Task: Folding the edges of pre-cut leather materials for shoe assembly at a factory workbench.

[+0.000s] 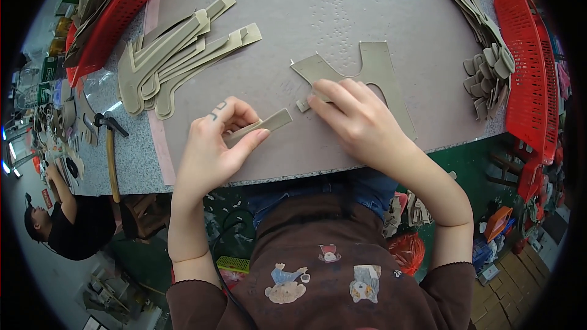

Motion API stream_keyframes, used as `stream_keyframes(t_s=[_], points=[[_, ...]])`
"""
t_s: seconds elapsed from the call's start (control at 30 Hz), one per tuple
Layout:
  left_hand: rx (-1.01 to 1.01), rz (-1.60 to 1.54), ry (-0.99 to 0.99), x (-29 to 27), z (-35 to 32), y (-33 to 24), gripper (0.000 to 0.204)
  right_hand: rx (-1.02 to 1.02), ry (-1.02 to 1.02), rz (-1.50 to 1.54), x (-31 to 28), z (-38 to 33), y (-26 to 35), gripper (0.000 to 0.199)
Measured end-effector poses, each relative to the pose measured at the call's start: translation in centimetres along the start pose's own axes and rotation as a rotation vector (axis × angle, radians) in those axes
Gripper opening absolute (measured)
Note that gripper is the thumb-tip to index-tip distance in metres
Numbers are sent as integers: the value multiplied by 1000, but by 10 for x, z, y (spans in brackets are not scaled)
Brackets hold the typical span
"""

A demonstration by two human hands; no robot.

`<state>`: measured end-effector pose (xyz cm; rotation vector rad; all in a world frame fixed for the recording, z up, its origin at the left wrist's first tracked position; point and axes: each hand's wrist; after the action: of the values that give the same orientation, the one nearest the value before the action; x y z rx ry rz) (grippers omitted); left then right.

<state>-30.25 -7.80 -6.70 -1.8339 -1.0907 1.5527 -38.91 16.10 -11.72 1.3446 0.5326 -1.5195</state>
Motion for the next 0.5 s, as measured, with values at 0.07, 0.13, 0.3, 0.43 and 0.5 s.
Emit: stream_keyframes(t_s=[0.07,0.13,0.3,0.43,0.5], points=[[-81,-183,33,9,5,2,8,-36,-9,-33,-2,-4,9,31],[-121,-276,53,15,11,3,8,-51,-12,-51,-2,-5,10,32],[-104,-203,72,23,19,4,5,-38,-50,46,0,-5,7,34],[-93,-146,59,24,19,3,6,-31,-67,64,0,-6,7,36],[-95,-140,49,26,19,4,6,-28,-69,73,1,-7,6,36]])
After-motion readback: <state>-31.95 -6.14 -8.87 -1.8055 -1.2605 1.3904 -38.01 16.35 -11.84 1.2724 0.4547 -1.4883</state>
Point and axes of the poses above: each hand's wrist, its own z-axis towards the middle knuckle, its own x-axis out of the palm, y = z × x, and after that the axes turned 1 degree about -x, right-handed
